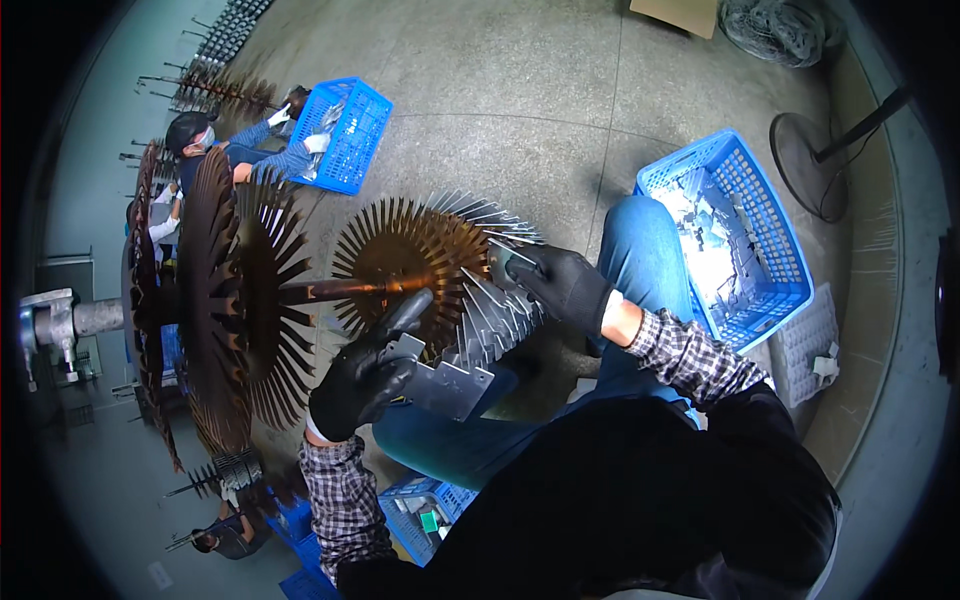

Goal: Assembling small metal parts or shims into a large circular component with fins.

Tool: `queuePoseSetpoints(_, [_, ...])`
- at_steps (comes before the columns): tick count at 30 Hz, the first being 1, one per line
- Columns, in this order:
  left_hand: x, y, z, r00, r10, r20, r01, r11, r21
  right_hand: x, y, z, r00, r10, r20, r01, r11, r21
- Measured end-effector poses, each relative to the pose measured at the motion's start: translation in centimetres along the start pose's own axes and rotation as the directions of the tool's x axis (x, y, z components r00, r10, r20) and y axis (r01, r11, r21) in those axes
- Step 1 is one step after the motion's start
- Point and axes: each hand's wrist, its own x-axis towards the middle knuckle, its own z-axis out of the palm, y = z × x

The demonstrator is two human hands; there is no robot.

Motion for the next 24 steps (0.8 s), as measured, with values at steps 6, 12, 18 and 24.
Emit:
queuePoseSetpoints(6, [1.3, 2.4, -0.4, 0.995, -0.082, 0.059, 0.092, 0.978, -0.188, -0.1, -0.8, -0.2, 0.999, 0.028, 0.027, -0.029, 0.997, 0.068])
queuePoseSetpoints(12, [3.2, 2.4, -0.6, 0.989, 0.106, 0.099, -0.097, 0.992, -0.084, 0.0, -1.5, -0.9, 0.993, 0.086, 0.075, -0.091, 0.993, 0.071])
queuePoseSetpoints(18, [3.9, 1.1, -0.8, 0.988, 0.110, 0.105, -0.105, 0.993, -0.056, -0.1, -2.0, -0.6, 0.999, 0.001, 0.043, -0.003, 0.998, 0.060])
queuePoseSetpoints(24, [5.2, 1.4, -0.7, 0.976, 0.191, 0.101, -0.203, 0.971, 0.127, 0.3, -2.6, -0.5, 0.983, -0.177, 0.048, 0.182, 0.975, -0.125])
